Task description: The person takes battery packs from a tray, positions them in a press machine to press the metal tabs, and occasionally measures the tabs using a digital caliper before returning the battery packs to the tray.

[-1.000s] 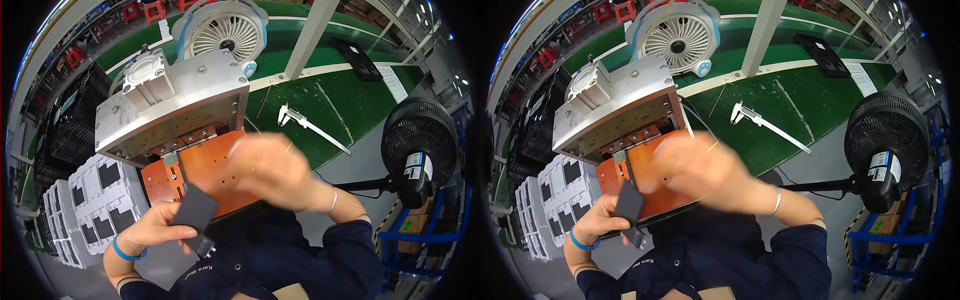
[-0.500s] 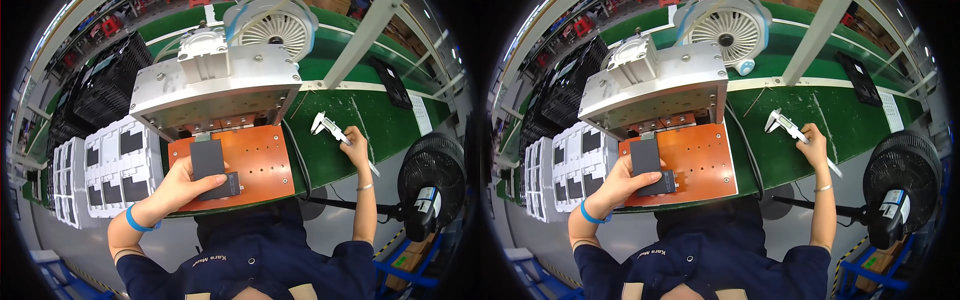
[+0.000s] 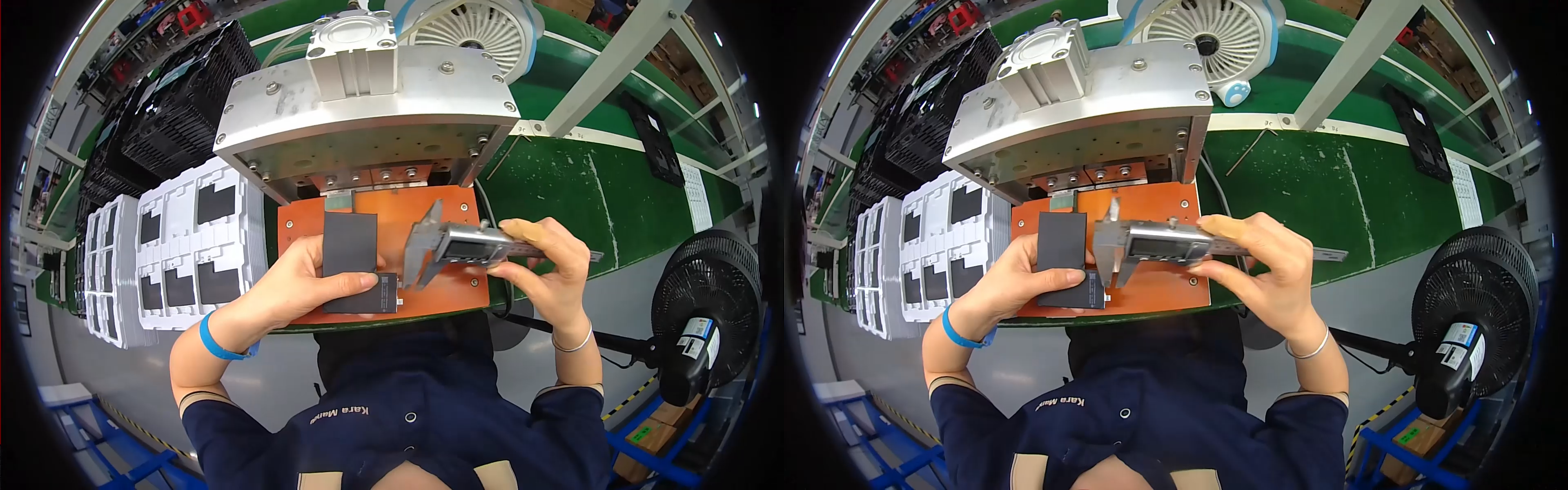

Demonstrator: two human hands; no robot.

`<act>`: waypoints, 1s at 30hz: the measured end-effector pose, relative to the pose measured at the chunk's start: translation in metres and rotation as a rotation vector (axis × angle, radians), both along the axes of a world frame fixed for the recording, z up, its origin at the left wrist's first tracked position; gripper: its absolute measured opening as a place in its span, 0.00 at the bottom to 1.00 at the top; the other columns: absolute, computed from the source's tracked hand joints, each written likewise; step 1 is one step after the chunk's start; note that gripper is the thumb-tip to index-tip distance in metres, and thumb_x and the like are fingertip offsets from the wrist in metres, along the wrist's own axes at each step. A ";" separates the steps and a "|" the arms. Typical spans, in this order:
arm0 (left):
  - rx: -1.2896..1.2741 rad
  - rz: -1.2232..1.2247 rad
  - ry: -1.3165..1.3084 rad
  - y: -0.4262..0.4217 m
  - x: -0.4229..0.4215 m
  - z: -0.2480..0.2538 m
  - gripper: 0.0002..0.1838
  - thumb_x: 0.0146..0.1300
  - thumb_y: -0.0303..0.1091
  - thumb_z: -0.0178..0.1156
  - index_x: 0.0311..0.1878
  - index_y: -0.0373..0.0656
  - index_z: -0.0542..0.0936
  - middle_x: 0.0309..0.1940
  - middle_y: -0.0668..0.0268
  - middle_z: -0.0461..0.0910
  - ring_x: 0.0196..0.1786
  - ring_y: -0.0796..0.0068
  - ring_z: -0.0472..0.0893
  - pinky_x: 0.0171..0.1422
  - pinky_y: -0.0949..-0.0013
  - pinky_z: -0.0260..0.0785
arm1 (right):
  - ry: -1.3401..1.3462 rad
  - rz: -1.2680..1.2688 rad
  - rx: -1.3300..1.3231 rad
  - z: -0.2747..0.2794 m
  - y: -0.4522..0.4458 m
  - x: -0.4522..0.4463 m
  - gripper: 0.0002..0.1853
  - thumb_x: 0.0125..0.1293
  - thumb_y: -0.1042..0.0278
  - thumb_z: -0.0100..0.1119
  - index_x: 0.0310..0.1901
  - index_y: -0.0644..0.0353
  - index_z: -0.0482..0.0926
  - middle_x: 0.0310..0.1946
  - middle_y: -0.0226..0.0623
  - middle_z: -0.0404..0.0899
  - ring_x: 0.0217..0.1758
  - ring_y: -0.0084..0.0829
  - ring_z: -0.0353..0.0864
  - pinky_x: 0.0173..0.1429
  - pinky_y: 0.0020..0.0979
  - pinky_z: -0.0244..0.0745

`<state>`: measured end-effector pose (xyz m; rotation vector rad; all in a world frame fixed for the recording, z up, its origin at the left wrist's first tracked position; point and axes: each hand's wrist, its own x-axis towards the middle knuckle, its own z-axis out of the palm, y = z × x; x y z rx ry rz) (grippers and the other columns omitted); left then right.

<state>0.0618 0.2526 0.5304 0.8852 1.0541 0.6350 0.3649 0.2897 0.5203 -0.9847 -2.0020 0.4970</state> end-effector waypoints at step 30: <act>0.007 0.030 -0.099 0.003 -0.001 -0.004 0.14 0.65 0.27 0.65 0.51 0.32 0.78 0.43 0.57 0.83 0.42 0.65 0.86 0.46 0.63 0.84 | -0.048 0.048 0.142 -0.002 0.002 -0.010 0.22 0.44 0.65 0.79 0.43 0.59 0.86 0.29 0.30 0.84 0.28 0.26 0.80 0.30 0.25 0.71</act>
